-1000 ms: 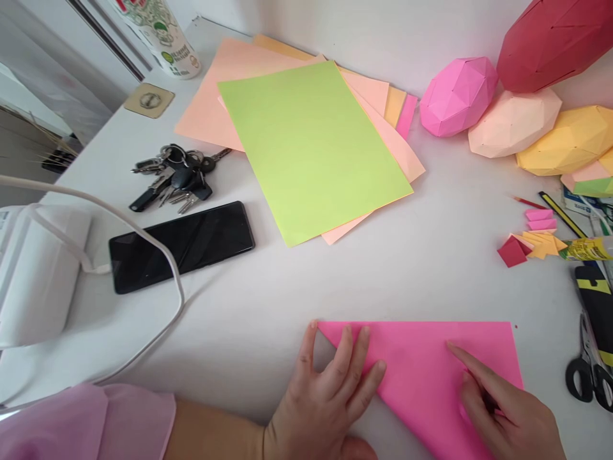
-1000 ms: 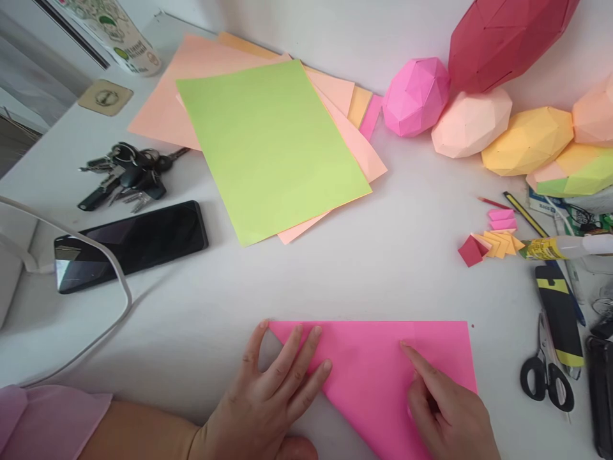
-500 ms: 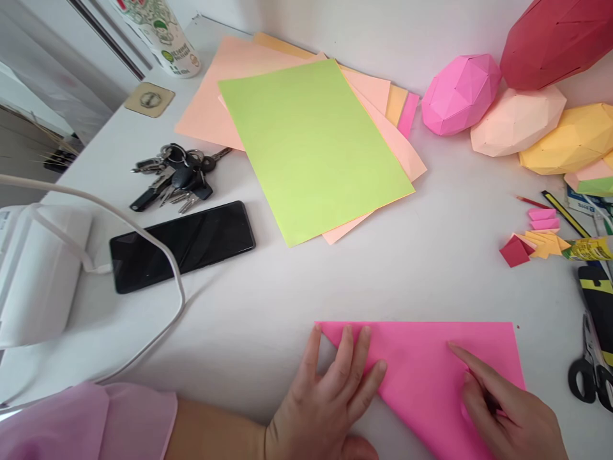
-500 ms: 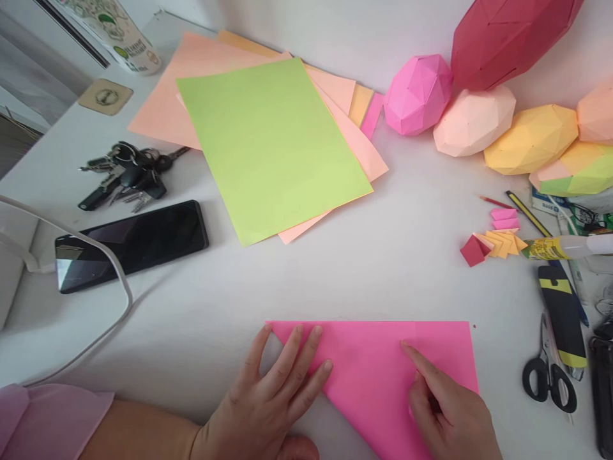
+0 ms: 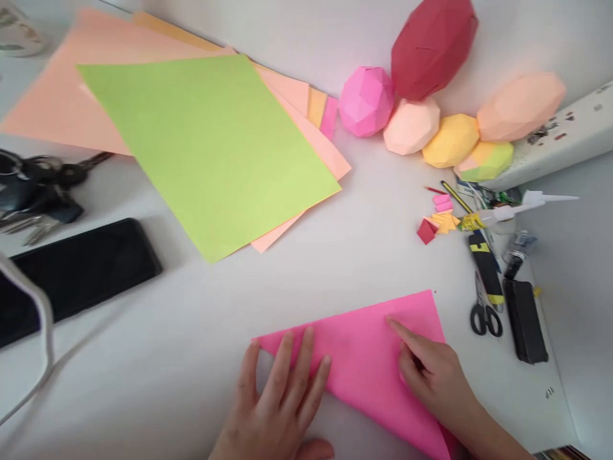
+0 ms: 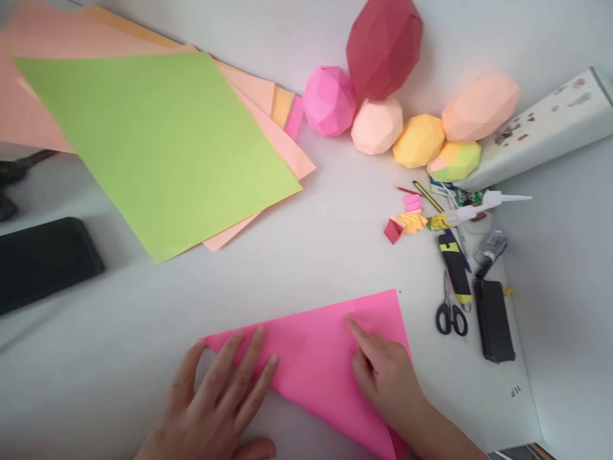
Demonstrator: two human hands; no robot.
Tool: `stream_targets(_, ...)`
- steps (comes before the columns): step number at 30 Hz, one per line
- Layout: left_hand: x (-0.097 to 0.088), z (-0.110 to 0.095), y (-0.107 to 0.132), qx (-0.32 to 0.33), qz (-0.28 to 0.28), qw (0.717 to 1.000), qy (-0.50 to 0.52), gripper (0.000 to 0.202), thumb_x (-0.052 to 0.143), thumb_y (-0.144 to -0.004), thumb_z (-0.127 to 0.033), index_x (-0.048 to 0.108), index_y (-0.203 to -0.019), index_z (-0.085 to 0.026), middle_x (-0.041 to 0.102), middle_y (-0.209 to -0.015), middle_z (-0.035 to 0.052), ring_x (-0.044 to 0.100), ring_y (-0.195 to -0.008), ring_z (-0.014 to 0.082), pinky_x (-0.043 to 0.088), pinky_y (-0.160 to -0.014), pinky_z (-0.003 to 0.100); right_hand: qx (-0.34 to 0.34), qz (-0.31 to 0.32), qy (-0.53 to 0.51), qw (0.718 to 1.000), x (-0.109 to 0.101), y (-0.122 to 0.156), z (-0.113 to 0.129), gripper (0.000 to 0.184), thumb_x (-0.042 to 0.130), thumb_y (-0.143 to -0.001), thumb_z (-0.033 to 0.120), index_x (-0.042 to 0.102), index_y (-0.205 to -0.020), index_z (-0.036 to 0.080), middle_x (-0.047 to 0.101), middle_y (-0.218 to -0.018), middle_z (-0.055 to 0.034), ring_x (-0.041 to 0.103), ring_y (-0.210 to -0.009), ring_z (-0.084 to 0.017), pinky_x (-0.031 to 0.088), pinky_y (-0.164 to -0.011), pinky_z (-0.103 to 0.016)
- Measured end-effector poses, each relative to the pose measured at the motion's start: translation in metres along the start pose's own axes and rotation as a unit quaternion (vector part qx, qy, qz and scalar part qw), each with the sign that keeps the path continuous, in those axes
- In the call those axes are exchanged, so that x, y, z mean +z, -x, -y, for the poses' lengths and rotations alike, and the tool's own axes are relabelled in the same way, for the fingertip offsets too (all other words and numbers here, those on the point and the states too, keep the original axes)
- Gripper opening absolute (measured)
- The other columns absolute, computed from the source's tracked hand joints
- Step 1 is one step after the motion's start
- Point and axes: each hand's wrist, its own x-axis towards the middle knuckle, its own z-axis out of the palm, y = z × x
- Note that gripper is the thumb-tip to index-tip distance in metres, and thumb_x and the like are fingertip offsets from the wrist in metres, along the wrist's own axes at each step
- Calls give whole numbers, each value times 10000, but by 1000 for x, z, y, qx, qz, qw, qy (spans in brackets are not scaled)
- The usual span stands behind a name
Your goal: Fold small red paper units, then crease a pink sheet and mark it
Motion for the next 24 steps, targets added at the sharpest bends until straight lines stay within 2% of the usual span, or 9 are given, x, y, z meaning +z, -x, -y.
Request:
stream_targets(5,10,-2,6,-14,-28,999,26,752,459,-741,-719,526,-1286,-206,519,-1327,185,383,-1230,408,157,-1027,683,11,-6,-22,1000,3,3,0,483,331,-841,72,515,-1286,109,430,-511,58,377,-427,-82,330,-419,-195)
stream_targets(10,18,-1,11,-18,-47,998,38,807,454,-740,-719,424,-1374,-221,498,-1350,182,383,-1249,403,168,-1030,680,15,-7,-38,999,4,4,0,493,341,-826,55,529,-1280,99,428,-512,55,364,-433,-87,320,-420,-204)
stream_targets(24,20,0,12,-14,-43,999,28,822,460,-727,-725,441,-1370,-213,499,-1355,177,346,-1286,411,208,-1012,667,20,-1,-33,999,5,4,-1,519,334,-834,62,458,-1336,100,424,-528,58,354,-448,-83,302,-435,-203)
